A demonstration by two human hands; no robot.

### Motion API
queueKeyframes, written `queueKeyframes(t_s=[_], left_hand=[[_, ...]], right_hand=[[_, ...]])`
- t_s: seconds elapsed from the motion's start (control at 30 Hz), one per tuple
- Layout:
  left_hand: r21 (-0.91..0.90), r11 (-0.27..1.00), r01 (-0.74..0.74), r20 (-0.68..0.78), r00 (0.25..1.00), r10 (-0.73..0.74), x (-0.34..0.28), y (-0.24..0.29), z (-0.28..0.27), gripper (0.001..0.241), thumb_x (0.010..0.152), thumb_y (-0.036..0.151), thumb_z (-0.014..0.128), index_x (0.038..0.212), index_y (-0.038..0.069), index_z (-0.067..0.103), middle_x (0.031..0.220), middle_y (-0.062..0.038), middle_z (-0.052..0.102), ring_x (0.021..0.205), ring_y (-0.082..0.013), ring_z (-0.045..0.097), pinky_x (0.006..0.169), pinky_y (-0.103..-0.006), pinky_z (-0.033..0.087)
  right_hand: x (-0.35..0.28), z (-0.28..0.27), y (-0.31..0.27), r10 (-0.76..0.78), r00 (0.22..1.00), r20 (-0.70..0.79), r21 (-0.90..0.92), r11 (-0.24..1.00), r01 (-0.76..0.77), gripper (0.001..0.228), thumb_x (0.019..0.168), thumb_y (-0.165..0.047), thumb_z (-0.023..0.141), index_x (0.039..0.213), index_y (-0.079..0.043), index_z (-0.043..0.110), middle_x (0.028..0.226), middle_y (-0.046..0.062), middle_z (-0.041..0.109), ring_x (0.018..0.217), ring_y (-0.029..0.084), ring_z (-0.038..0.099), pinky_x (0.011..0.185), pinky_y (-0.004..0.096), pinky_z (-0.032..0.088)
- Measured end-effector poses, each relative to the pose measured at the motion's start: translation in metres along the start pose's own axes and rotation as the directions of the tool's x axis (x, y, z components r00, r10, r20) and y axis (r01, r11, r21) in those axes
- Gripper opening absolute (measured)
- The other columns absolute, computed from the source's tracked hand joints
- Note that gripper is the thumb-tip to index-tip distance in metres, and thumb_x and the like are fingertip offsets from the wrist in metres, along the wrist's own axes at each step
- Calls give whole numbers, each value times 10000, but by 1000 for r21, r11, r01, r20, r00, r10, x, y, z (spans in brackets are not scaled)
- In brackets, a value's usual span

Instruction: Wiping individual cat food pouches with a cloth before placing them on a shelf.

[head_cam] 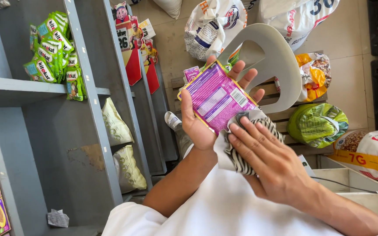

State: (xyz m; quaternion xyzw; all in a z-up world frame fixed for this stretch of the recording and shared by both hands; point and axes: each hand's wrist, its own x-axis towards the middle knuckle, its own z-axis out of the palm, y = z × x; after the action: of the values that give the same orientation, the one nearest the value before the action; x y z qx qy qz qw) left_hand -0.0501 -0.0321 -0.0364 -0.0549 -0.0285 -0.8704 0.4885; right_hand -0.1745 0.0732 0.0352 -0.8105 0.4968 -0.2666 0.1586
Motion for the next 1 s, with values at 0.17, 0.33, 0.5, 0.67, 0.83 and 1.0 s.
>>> queueKeyframes(t_s=[0.17, 0.33, 0.5, 0.67, 0.83, 1.0], left_hand=[[-31, 996, -84, -31, 996, 83, 3, 6, 14, 679, 1137, 567, 412, 1696, 189, 341, 1565, -230, 507, 1505, -396, 456, 1182, -586, 464], [28, 997, -69, -24, 997, 70, 4, 16, -2, 699, 1108, 573, 400, 1697, 206, 319, 1574, -232, 476, 1498, -411, 444, 1176, -598, 468], [-62, 997, -38, -68, 997, 34, 0, 24, 3, 627, 1145, 550, 424, 1660, 193, 393, 1543, -206, 511, 1487, -373, 461, 1207, -590, 443], [-50, 998, 45, -76, 996, -48, -4, 21, 8, 728, 1112, 601, 438, 1705, 197, 320, 1586, -252, 467, 1509, -440, 428, 1236, -595, 425], [15, 939, 344, -581, 767, -272, 12, -6, 62, 1204, 615, 837, 275, 1654, 231, 230, 1659, -300, 267, 1490, -450, 278, 1225, -581, 236], [65, 976, 206, -270, 945, -182, -35, -13, -6, 795, 1075, 751, 372, 1554, 136, 524, 1379, -6, 681, 1095, -79, 688, 839, -189, 541]], right_hand=[[14, 1, 5, 105, 993, -61, -99, 989, -111, 625, 804, -115, 675, 1366, 134, 562, 1515, 279, 525, 1465, 406, 460, 1231, 534, 360], [16, 14, 3, 60, 998, -14, -61, 996, -61, 613, 794, -157, 679, 1354, 76, 588, 1500, 204, 560, 1466, 373, 461, 1230, 531, 341], [16, -3, 19, 201, 978, -49, -72, 976, -204, 653, 754, -54, 700, 1385, 75, 588, 1486, 227, 583, 1464, 372, 474, 1264, 547, 327], [7, -23, 14, 142, 975, -171, -63, 986, -154, 536, 820, -58, 663, 1303, 169, 609, 1469, 301, 576, 1473, 516, 473, 1266, 616, 365], [24, 6, 1, 17, 992, -127, -185, 982, -41, 477, 868, -155, 685, 1307, 31, 653, 1483, 194, 567, 1451, 470, 451, 1225, 629, 339], [30, 14, 17, 104, 980, -167, -18, 994, -109, 676, 866, -284, 714, 1420, 73, 565, 1563, 242, 479, 1512, 452, 389, 1258, 566, 320]])
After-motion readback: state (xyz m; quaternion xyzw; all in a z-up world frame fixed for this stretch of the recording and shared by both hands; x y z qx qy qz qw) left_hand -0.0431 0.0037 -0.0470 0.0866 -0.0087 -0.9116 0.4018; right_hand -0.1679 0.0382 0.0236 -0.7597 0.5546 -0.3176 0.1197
